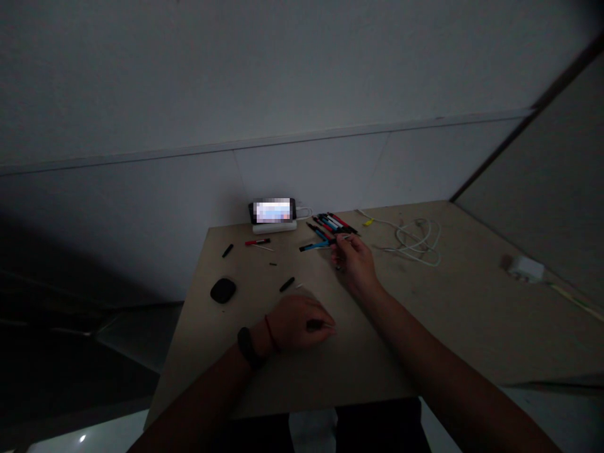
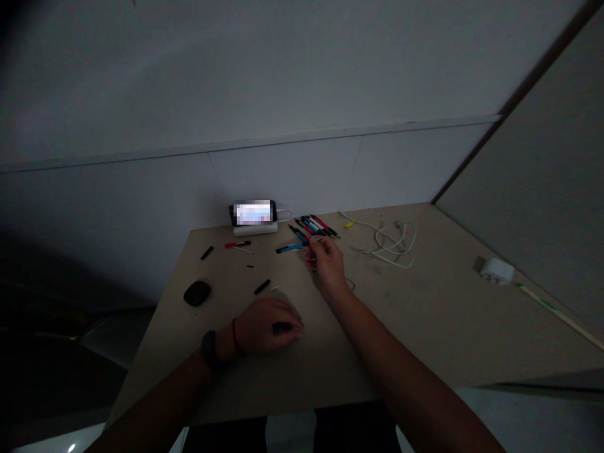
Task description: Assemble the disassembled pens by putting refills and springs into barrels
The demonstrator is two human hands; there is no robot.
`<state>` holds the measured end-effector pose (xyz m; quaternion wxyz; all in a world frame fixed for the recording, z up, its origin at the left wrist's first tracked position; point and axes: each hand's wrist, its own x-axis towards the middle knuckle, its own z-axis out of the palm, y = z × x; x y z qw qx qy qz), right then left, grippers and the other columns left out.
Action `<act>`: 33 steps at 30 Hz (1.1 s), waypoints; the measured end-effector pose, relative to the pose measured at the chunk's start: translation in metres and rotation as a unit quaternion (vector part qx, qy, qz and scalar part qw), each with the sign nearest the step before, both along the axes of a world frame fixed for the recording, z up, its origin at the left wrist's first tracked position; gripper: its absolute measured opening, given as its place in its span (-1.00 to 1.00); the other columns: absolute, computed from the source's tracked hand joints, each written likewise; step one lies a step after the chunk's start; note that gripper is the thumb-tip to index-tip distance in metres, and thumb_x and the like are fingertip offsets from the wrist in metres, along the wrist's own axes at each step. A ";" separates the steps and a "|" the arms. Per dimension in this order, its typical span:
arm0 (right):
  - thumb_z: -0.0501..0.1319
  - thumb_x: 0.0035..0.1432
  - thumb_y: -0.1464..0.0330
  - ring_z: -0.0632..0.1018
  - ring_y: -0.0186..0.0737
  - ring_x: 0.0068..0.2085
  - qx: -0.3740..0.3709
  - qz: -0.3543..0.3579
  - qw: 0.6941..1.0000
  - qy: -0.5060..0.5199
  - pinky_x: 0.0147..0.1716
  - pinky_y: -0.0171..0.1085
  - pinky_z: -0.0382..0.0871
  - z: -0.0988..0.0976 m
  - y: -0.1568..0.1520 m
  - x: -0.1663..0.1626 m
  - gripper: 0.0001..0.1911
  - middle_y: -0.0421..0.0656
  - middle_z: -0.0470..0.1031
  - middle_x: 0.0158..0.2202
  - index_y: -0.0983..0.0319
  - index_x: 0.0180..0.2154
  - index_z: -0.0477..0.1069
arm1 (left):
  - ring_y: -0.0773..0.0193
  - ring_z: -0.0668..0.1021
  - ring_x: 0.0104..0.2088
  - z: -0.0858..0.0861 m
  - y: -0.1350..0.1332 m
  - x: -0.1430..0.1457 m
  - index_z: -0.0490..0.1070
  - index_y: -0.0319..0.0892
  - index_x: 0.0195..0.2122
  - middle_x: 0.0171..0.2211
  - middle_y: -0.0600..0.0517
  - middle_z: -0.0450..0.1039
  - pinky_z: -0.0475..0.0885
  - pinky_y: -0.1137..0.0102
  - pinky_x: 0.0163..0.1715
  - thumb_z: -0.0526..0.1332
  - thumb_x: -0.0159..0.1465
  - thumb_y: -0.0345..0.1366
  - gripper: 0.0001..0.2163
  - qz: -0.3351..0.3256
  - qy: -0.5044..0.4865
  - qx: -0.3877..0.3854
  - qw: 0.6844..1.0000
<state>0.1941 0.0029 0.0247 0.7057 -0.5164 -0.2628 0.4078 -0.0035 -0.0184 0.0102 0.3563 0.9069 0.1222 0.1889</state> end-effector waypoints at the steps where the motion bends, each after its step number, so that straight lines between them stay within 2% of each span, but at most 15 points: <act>1: 0.49 -0.15 0.03 0.45 -0.37 -0.55 -0.005 0.006 1.000 0.001 -0.60 -0.37 0.32 0.000 0.000 -0.001 -0.54 -0.26 0.55 -0.46 0.16 -0.32 0.45 | 0.18 0.65 -0.25 0.000 0.000 0.000 0.65 -0.08 -0.22 -0.28 -0.04 0.67 0.46 0.33 -0.18 0.26 0.34 -0.22 -0.84 0.004 0.002 0.002 1.000; 6: 0.50 -0.17 0.07 0.52 -0.31 -0.53 -0.019 0.030 0.999 0.000 -0.57 -0.33 0.39 0.001 -0.001 -0.003 -0.53 -0.20 0.61 -0.39 0.17 -0.27 0.48 | 0.18 0.64 -0.27 -0.002 0.001 0.000 0.64 -0.11 -0.21 -0.28 -0.05 0.67 0.45 0.33 -0.22 0.26 0.35 -0.23 -0.84 0.025 0.007 0.017 1.000; 11: 0.48 -0.14 0.08 0.54 -0.31 -0.53 -0.014 0.022 1.000 -0.002 -0.57 -0.34 0.40 0.000 -0.001 -0.002 -0.54 -0.19 0.63 -0.37 0.18 -0.25 0.48 | 0.21 0.64 -0.26 -0.002 0.001 0.000 0.64 -0.14 -0.22 -0.28 -0.04 0.67 0.45 0.35 -0.20 0.26 0.36 -0.25 -0.84 0.034 0.003 0.029 0.999; 15: 0.44 -0.08 0.05 0.57 -0.30 -0.51 -0.009 0.036 0.999 -0.019 -0.56 -0.35 0.42 -0.003 0.000 0.000 -0.55 -0.17 0.64 -0.34 0.19 -0.23 0.48 | 0.22 0.64 -0.25 -0.004 0.000 -0.001 0.63 -0.16 -0.15 -0.26 -0.04 0.67 0.47 0.36 -0.18 0.26 0.36 -0.22 -0.81 0.043 0.008 0.035 0.998; 17: 0.40 -0.01 0.03 0.58 -0.28 -0.49 -0.015 0.052 0.997 -0.047 -0.54 -0.33 0.43 -0.005 0.001 0.000 -0.56 -0.15 0.65 -0.31 0.18 -0.20 0.49 | 0.21 0.64 -0.24 -0.004 -0.001 -0.001 0.62 -0.16 -0.11 -0.25 -0.04 0.67 0.48 0.34 -0.16 0.26 0.36 -0.22 -0.80 0.054 0.011 0.037 0.998; 19: 0.35 0.07 0.05 0.58 -0.27 -0.47 -0.020 0.073 0.990 -0.122 -0.50 -0.30 0.44 -0.009 0.000 -0.001 -0.61 -0.13 0.65 -0.28 0.18 -0.18 0.51 | 0.21 0.65 -0.23 -0.005 -0.001 -0.002 0.62 -0.15 -0.11 -0.24 -0.04 0.67 0.48 0.34 -0.15 0.26 0.36 -0.22 -0.81 0.060 0.014 0.035 0.997; 21: 0.32 0.13 0.12 0.58 -0.25 -0.42 -0.012 0.102 0.963 -0.247 -0.41 -0.26 0.46 -0.014 -0.002 -0.005 -0.68 -0.13 0.64 -0.25 0.18 -0.15 0.55 | 0.21 0.65 -0.23 -0.004 -0.001 -0.002 0.62 -0.14 -0.13 -0.23 -0.03 0.67 0.49 0.35 -0.16 0.25 0.36 -0.24 -0.82 0.061 0.016 0.031 0.998; 23: 0.31 0.17 0.21 0.58 -0.24 -0.37 0.006 0.144 0.919 -0.367 -0.31 -0.24 0.47 -0.018 -0.006 -0.010 -0.70 -0.14 0.63 -0.24 0.16 -0.08 0.57 | 0.21 0.65 -0.23 -0.004 -0.001 -0.002 0.62 -0.14 -0.16 -0.24 -0.02 0.67 0.48 0.35 -0.18 0.25 0.35 -0.25 -0.84 0.062 0.018 0.029 0.998; 25: 0.31 0.18 0.28 0.57 -0.23 -0.34 0.018 0.196 0.875 -0.442 -0.26 -0.22 0.46 -0.021 -0.011 -0.015 -0.67 -0.13 0.62 -0.23 0.16 -0.01 0.57 | 0.21 0.64 -0.23 -0.003 0.000 -0.001 0.62 -0.14 -0.18 -0.25 -0.01 0.67 0.48 0.36 -0.18 0.25 0.35 -0.26 -0.85 0.065 0.018 0.029 0.997; 29: 0.31 0.18 0.38 0.58 -0.15 -0.17 0.036 0.259 0.808 -0.528 -0.12 -0.17 0.44 -0.021 -0.014 -0.018 -0.65 -0.06 0.60 -0.10 0.20 0.02 0.57 | 0.22 0.64 -0.26 -0.004 0.000 0.000 0.62 -0.14 -0.20 -0.28 0.00 0.67 0.47 0.35 -0.18 0.24 0.35 -0.28 -0.85 0.075 0.017 0.033 0.997; 33: 0.30 0.22 0.39 0.56 -0.10 -0.02 0.040 0.274 0.789 -0.548 0.01 -0.12 0.42 -0.019 -0.013 -0.016 -0.72 -0.03 0.56 -0.03 0.22 -0.02 0.59 | 0.24 0.63 -0.30 -0.002 0.002 -0.001 0.62 -0.15 -0.22 -0.30 0.01 0.67 0.44 0.37 -0.23 0.23 0.36 -0.29 -0.84 0.093 0.027 0.042 0.994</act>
